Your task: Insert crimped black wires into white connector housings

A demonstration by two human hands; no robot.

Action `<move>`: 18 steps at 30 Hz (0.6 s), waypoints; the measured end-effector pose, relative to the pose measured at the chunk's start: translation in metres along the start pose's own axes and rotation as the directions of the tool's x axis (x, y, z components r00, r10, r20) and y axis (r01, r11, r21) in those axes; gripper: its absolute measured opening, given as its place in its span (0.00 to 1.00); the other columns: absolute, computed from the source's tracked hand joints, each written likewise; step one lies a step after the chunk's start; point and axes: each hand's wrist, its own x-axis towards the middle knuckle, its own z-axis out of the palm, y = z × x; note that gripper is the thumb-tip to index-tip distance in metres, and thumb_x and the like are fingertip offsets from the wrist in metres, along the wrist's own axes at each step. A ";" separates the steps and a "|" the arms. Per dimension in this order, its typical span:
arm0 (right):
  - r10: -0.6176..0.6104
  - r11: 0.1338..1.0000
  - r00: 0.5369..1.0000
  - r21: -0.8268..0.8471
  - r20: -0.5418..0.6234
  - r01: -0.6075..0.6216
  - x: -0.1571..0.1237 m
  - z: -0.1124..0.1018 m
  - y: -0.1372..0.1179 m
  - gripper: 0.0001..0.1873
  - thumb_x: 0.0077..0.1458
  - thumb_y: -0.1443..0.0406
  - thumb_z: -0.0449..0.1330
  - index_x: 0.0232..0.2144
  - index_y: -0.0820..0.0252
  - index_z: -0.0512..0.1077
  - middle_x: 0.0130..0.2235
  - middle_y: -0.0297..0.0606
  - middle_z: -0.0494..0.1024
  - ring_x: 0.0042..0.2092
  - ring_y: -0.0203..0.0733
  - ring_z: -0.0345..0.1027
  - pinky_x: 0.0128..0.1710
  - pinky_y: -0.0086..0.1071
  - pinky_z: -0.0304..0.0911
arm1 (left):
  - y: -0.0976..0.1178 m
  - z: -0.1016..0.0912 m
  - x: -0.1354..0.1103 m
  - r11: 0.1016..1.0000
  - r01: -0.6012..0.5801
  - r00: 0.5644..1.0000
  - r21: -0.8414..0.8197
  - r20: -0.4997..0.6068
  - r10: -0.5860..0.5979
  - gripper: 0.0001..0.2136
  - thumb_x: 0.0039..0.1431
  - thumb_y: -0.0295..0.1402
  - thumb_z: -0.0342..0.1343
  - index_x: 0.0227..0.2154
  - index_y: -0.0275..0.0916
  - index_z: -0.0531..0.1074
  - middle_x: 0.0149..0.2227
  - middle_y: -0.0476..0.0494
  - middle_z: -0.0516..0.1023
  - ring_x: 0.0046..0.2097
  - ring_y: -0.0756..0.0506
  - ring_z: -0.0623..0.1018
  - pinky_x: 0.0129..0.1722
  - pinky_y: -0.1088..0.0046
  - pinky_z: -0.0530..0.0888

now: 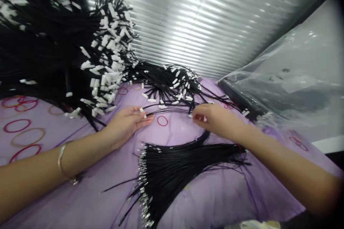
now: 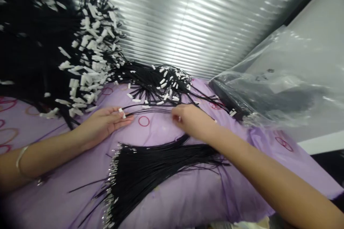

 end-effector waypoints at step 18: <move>-0.284 0.944 0.922 0.247 0.263 0.220 -0.038 0.014 0.037 0.17 0.45 0.76 0.55 0.40 0.62 0.70 0.40 0.39 0.71 0.45 0.41 0.62 0.50 0.38 0.58 | -0.003 -0.002 0.006 1.000 0.009 1.000 0.024 0.029 -0.010 0.03 0.56 0.22 0.55 0.31 0.32 0.67 0.32 0.47 0.73 0.45 0.42 0.79 0.48 0.71 0.78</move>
